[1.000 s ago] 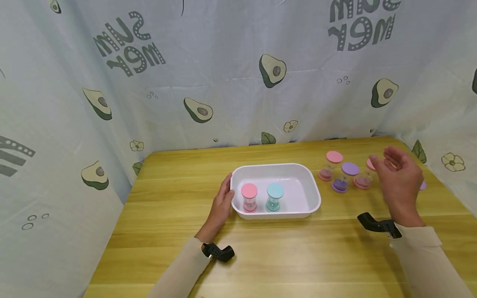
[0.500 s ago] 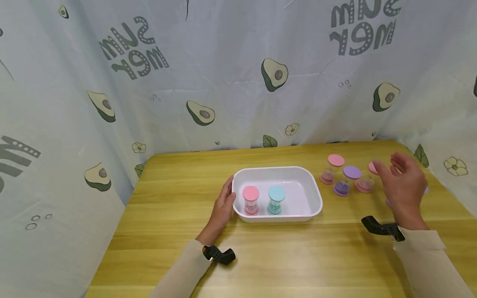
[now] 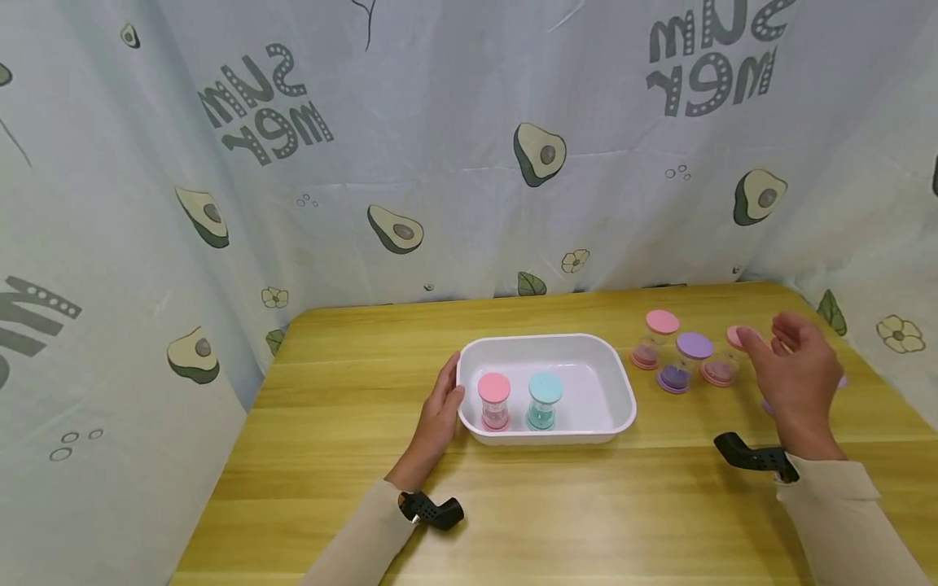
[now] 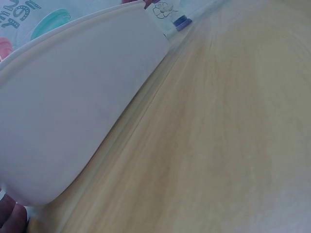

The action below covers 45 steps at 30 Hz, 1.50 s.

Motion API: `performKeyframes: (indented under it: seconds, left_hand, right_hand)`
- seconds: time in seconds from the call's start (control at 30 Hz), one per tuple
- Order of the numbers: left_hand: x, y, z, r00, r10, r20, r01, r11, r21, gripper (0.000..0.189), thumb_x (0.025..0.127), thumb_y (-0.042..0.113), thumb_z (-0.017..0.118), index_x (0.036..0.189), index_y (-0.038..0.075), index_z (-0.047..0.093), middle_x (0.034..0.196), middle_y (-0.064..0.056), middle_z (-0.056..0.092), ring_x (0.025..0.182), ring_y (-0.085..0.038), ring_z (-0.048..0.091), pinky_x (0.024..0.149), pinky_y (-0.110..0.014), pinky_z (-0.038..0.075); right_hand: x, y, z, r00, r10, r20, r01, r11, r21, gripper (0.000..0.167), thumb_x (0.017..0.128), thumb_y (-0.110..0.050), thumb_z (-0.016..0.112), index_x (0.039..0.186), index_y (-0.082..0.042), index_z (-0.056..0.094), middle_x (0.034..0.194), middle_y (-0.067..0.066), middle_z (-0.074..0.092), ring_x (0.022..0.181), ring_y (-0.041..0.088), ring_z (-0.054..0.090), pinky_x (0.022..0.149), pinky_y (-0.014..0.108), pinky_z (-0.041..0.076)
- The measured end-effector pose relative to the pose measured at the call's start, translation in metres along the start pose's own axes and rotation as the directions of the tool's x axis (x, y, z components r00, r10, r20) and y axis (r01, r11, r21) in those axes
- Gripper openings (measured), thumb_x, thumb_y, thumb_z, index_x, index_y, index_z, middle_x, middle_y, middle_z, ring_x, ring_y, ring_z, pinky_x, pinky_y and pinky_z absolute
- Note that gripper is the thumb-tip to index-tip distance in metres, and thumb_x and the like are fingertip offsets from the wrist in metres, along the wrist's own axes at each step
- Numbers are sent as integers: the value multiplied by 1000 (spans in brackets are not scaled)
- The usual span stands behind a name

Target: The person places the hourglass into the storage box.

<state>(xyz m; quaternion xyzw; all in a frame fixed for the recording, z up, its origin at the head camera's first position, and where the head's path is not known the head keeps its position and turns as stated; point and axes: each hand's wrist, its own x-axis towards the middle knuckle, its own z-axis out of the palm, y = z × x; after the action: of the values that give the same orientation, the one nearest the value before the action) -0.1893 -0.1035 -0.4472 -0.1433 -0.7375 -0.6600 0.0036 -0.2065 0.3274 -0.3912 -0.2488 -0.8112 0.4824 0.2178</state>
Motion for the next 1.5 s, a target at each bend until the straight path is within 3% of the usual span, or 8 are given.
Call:
performKeyframes:
  seconds: [0.17, 0.5, 0.8, 1.03, 1.2, 1.3, 1.4, 1.5]
  left_hand:
    - [-2, -1, -1, 1000, -7, 0, 7, 1000, 9, 52, 103, 4, 35, 153, 2, 20, 156, -16, 24, 143, -26, 23, 114, -37, 25]
    - [-3, -2, -1, 1000, -5, 7, 5, 1000, 1, 52, 103, 5, 35, 153, 2, 19, 156, -17, 24, 143, -27, 24, 113, -38, 25]
    - [-4, -2, -1, 1000, -17, 10, 17, 1000, 3, 52, 104, 7, 35, 153, 3, 19, 157, -15, 22, 143, -26, 23, 113, -36, 26]
    - [-4, -1, -2, 1000, -11, 13, 11, 1000, -1, 52, 104, 6, 35, 153, 2, 18, 158, -15, 21, 144, -26, 22, 113, -36, 25]
    - [-2, -1, -2, 1000, 3, 10, -3, 1000, 5, 52, 104, 6, 35, 153, 1, 18, 157, -16, 22, 144, -27, 22, 113, -38, 25]
    - [-2, -2, -1, 1000, 11, 11, -11, 1000, 11, 52, 104, 5, 35, 153, 0, 18, 157, -17, 22, 143, -28, 23, 113, -39, 25]
    - [-2, -2, 0, 1000, 8, 12, -8, 1000, 6, 52, 104, 5, 35, 153, 1, 19, 157, -17, 22, 143, -27, 23, 113, -37, 25]
    - [-2, 0, 1, 1000, 6, 18, -6, 1000, -5, 52, 103, 4, 35, 153, 0, 18, 157, -18, 22, 144, -27, 22, 113, -37, 25]
  right_hand:
    - [0, 5, 1, 999, 12, 35, -10, 999, -46, 75, 86, -43, 68, 149, -15, 38, 150, 6, 40, 135, 18, 42, 109, 27, 36]
    - [-2, 11, 2, 999, -13, 42, 16, 997, -78, 72, 89, -39, 67, 148, -9, 40, 148, 14, 43, 133, 22, 44, 105, 24, 38]
    - [-5, 11, 4, 998, 0, 69, 9, 992, -128, 69, 91, -41, 63, 146, -7, 41, 144, 18, 46, 130, 28, 48, 96, 18, 44]
    - [-5, 13, 6, 997, -24, 76, 34, 990, -137, 69, 90, -39, 64, 145, -5, 42, 141, 20, 49, 128, 30, 49, 77, 3, 45]
    - [-6, 14, 8, 996, -42, 78, 53, 986, -156, 69, 91, -38, 63, 146, -4, 40, 141, 19, 48, 127, 36, 48, 93, 16, 46]
    - [-6, 15, 8, 995, -45, 84, 58, 986, -154, 71, 91, -39, 63, 147, -4, 39, 142, 20, 47, 127, 38, 48, 96, 20, 45]
    - [-5, 19, 6, 994, -48, 98, 63, 986, -153, 73, 90, -42, 64, 146, -2, 40, 139, 23, 49, 125, 34, 51, 83, 9, 47]
    - [-4, 24, 5, 992, -38, 118, 53, 991, -127, 74, 89, -43, 65, 143, 2, 43, 136, 28, 50, 104, 12, 60, 66, 2, 41]
